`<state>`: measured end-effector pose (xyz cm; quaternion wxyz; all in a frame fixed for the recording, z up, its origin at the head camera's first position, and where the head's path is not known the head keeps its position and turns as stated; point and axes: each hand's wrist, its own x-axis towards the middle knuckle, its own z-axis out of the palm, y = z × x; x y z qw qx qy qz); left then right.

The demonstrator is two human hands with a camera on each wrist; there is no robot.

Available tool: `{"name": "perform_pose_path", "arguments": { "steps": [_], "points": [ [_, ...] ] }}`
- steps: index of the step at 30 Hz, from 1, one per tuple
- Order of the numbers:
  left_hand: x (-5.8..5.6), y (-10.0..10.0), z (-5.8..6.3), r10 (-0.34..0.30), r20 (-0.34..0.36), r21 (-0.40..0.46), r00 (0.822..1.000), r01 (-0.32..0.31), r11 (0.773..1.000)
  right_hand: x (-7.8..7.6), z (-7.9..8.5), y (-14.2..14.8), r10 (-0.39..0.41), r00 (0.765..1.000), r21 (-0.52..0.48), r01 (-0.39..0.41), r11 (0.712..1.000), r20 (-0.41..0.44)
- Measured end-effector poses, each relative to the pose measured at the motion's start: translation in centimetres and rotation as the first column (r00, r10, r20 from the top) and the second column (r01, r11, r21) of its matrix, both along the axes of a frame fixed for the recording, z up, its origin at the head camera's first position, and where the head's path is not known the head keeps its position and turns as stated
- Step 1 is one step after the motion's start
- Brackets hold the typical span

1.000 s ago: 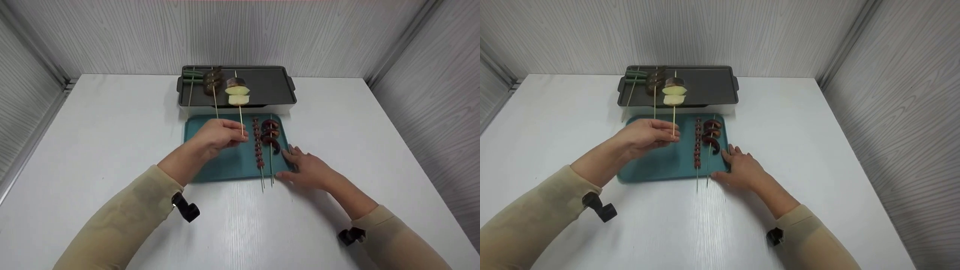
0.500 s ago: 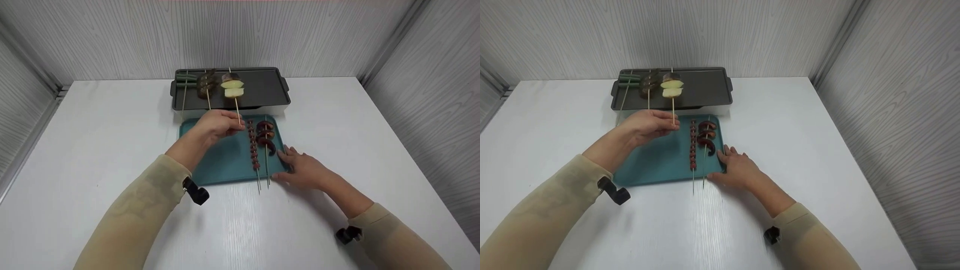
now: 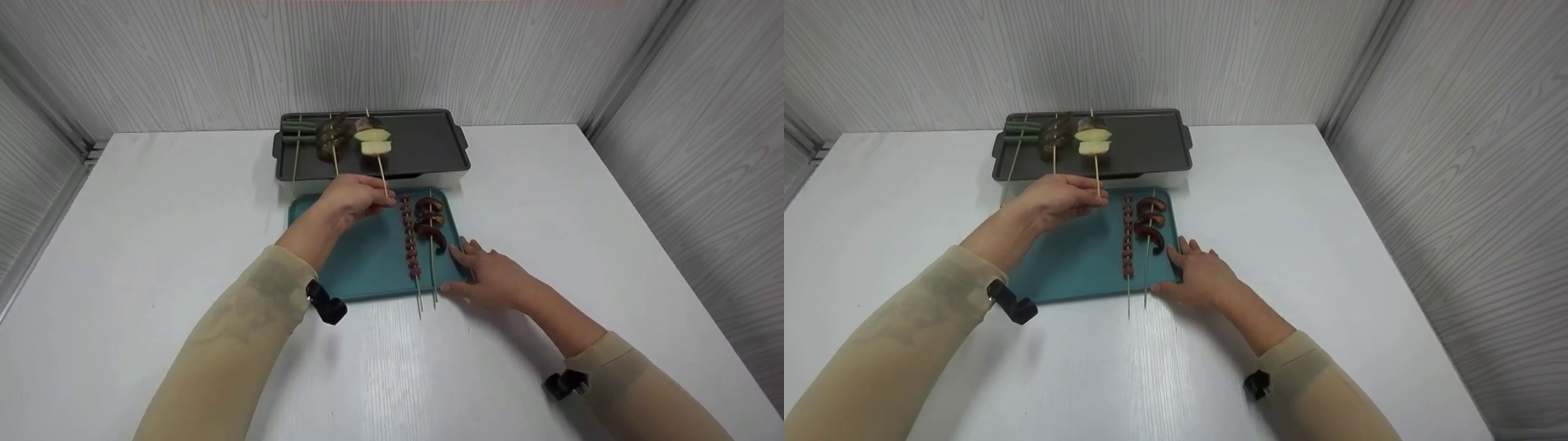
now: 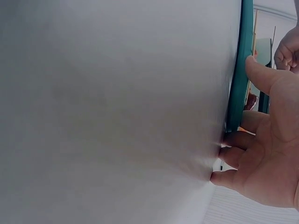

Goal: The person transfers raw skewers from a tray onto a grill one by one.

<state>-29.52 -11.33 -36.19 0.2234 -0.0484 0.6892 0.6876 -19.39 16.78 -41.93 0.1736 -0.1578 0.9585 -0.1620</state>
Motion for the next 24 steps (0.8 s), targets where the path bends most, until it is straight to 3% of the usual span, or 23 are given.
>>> {"name": "perform_pose_path", "arguments": {
  "steps": [10, 24],
  "points": [
    [-0.24, 0.06, -0.7, 0.002, -0.001, -0.033, 1.0, -0.002, 0.999, 0.26, 0.38, -0.27, -0.002, 1.0, 0.004, 0.002, 1.0, 0.014],
    [-0.03, 0.15, -0.63, 0.031, -0.024, -0.07, 0.999, -0.033, 0.997, 0.27, 0.27, -0.35, -0.014, 1.0, -0.006, 0.014, 1.0, 0.017]
  ]
}}
